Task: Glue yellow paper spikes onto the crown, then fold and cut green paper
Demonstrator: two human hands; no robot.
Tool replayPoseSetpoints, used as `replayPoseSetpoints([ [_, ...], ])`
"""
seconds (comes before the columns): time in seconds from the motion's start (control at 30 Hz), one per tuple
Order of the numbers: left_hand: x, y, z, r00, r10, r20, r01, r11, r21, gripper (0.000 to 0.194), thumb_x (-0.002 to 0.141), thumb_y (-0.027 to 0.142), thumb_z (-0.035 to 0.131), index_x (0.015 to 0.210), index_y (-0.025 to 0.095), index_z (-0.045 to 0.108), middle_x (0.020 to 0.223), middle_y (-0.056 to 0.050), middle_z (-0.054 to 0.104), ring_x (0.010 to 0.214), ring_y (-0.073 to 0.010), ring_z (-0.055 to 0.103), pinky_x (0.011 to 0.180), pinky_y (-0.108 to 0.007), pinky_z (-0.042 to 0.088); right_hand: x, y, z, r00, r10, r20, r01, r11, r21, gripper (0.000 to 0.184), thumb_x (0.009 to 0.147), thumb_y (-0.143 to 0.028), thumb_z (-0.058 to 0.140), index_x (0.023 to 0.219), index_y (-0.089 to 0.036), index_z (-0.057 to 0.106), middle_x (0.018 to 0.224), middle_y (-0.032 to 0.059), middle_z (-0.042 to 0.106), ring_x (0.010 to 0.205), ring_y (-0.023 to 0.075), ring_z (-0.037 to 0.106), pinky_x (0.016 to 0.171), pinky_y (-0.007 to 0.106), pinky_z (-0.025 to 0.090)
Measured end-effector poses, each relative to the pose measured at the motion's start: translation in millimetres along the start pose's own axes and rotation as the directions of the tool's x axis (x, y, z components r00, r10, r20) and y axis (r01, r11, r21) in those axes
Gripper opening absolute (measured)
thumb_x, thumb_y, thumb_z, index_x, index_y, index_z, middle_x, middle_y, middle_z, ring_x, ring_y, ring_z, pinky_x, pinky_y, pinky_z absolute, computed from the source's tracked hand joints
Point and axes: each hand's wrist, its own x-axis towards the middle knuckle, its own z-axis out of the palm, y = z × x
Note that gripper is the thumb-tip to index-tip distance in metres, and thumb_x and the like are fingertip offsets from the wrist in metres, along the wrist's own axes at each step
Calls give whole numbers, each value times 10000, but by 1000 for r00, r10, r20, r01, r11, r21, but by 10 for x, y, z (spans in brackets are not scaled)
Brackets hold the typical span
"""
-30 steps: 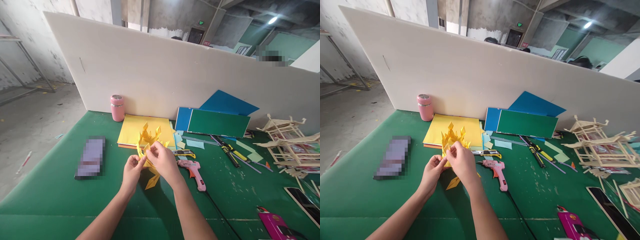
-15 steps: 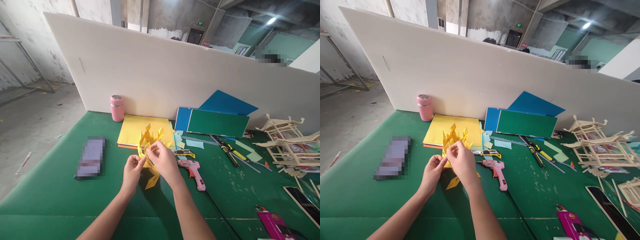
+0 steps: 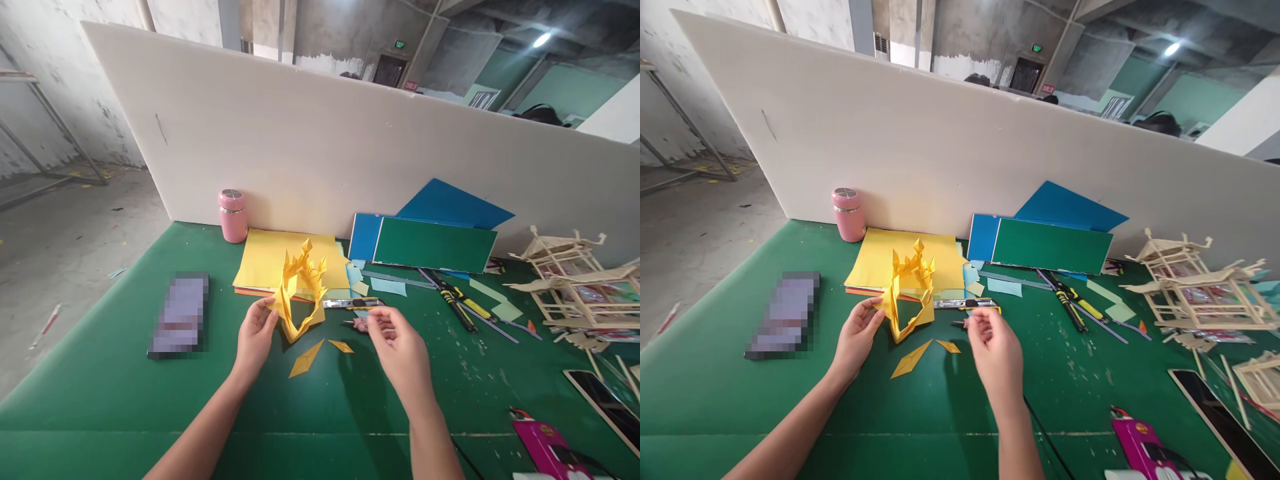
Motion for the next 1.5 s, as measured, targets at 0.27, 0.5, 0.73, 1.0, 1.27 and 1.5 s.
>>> replayPoseSetpoints([
  [0.27, -313, 230, -22, 638, 769, 30, -706, 570, 420, 184, 780, 53, 563, 828, 228, 593, 882, -23, 568, 893, -173, 576, 823, -323, 478, -132, 763, -65, 990, 128, -59, -137, 974, -180, 390, 728, -537, 505, 879, -192, 608, 869, 127, 657, 786, 277, 618, 603, 360, 490],
  [0.5, -672, 197, 362, 415, 262, 871, -826, 510, 240, 216, 898, 130, 441, 974, 197, 632, 1198, -104, 652, 1150, -249, 584, 960, -416, 479, -97, 840, -38, 978, 195, 69, -187, 975, -118, 335, 703, -466, 509, 867, -201, 632, 837, 99, 678, 686, 250, 632, 583, 345, 471],
  [0.73, -707, 72, 468, 489, 30, 872, -829, 329, 453, 373, 876, 216, 550, 1244, 161, 536, 1417, -162, 475, 1259, -319, 481, 999, -474, 434, -109, 821, -91, 975, 221, -38, -224, 969, -108, 309, 627, -369, 520, 838, -201, 671, 823, 86, 673, 685, 241, 623, 594, 332, 461],
  [1.0, -655, 8, 427, 541, 29, 840, -760, 443, 475, 334, 846, 73, 498, 1143, 197, 588, 931, -83, 668, 848, -240, 631, 753, -350, 528, -116, 661, -134, 906, 419, 63, -412, 837, 361, 493, 566, -435, 642, 965, -147, 620, 665, 25, 631, 535, 173, 562, 524, 307, 461],
  [1.27, -633, -11, 352, 654, 120, 747, -642, 611, 464, 323, 818, 103, 458, 1049, 197, 663, 797, -75, 665, 706, -205, 639, 693, -320, 545, -174, 594, -91, 923, 301, 240, -385, 731, 564, 278, 644, -355, 633, 862, -207, 545, 737, 7, 638, 580, 158, 598, 527, 282, 472],
  [1.5, -529, 189, 349, 908, -186, 374, 183, 982, 44, 195, 641, 300, 704, 792, 181, 735, 703, -45, 676, 560, -143, 581, 509, -236, 488, -215, 634, -18, 912, 162, 377, -371, 718, 589, 219, 691, -394, 615, 706, -207, 503, 515, -46, 532, 485, 119, 486, 492, 248, 394],
])
